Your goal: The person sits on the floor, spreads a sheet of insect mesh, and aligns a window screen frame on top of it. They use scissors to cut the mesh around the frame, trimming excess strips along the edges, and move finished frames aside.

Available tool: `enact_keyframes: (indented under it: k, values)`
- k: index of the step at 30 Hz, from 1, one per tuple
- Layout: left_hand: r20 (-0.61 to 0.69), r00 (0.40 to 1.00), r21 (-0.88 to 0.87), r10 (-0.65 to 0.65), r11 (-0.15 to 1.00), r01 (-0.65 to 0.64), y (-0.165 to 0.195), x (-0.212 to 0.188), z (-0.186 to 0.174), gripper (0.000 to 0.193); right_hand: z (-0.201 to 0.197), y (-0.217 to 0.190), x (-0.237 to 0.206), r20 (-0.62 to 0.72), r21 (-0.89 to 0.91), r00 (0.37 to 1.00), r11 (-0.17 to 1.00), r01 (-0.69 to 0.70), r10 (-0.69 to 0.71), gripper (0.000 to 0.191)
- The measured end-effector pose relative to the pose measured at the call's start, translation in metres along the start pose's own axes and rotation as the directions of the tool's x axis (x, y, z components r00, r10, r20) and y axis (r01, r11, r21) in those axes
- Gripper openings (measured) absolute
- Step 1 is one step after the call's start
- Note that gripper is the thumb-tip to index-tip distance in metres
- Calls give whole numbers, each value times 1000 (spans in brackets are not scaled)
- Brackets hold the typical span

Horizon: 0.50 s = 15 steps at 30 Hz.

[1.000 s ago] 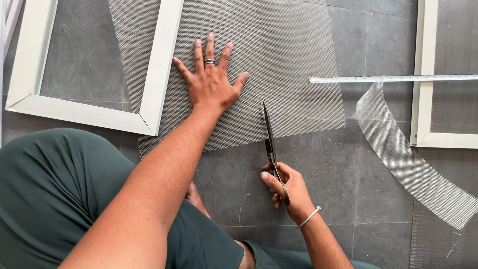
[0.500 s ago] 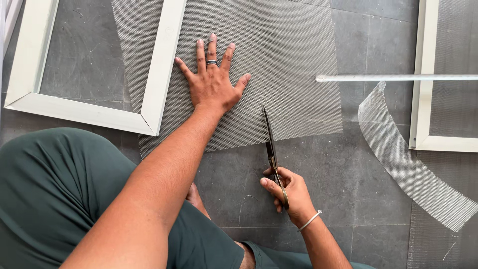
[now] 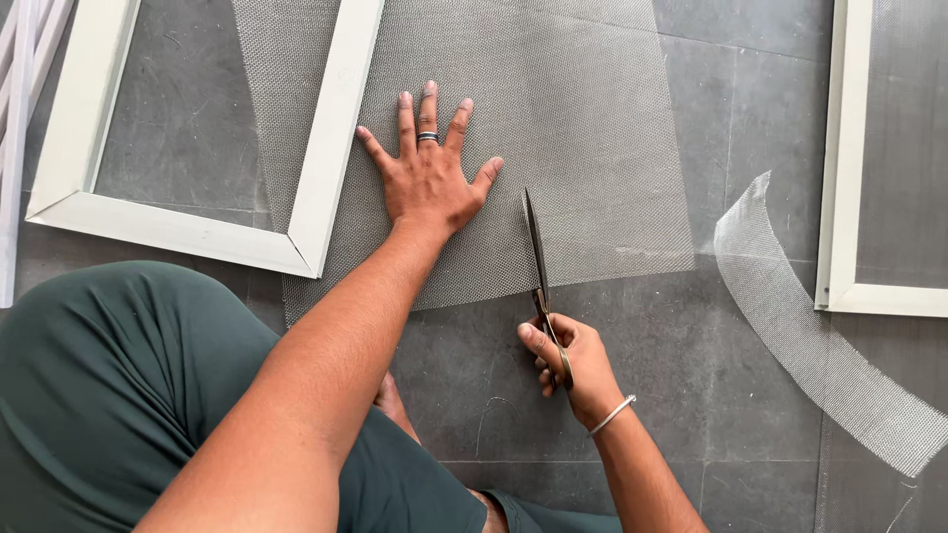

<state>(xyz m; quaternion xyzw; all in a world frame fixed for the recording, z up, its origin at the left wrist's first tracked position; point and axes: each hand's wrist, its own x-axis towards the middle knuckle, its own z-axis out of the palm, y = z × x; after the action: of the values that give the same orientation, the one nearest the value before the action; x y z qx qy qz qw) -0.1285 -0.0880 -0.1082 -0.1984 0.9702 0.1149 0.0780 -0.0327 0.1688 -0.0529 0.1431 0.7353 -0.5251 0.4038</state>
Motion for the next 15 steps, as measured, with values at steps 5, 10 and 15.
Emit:
enact_keyframes:
  k: [5, 10, 15]
  values:
    - [18, 1000, -17, -7, 1000, 7, 0, -1, -1, 84, 1, -1, 0, 3, 2, 1000, 1000, 18, -18, 40]
    - [12, 1000, -16, -4, 1000, 4, 0, 0, -1, 84, 2, 0, -1, -8, -20, 1000, 999, 25, -25, 38]
    - [16, 1000, -4, -6, 1000, 6, 0, -1, -2, 83, 2, 1, -2, -31, -43, 999, 999, -20, 18, 37]
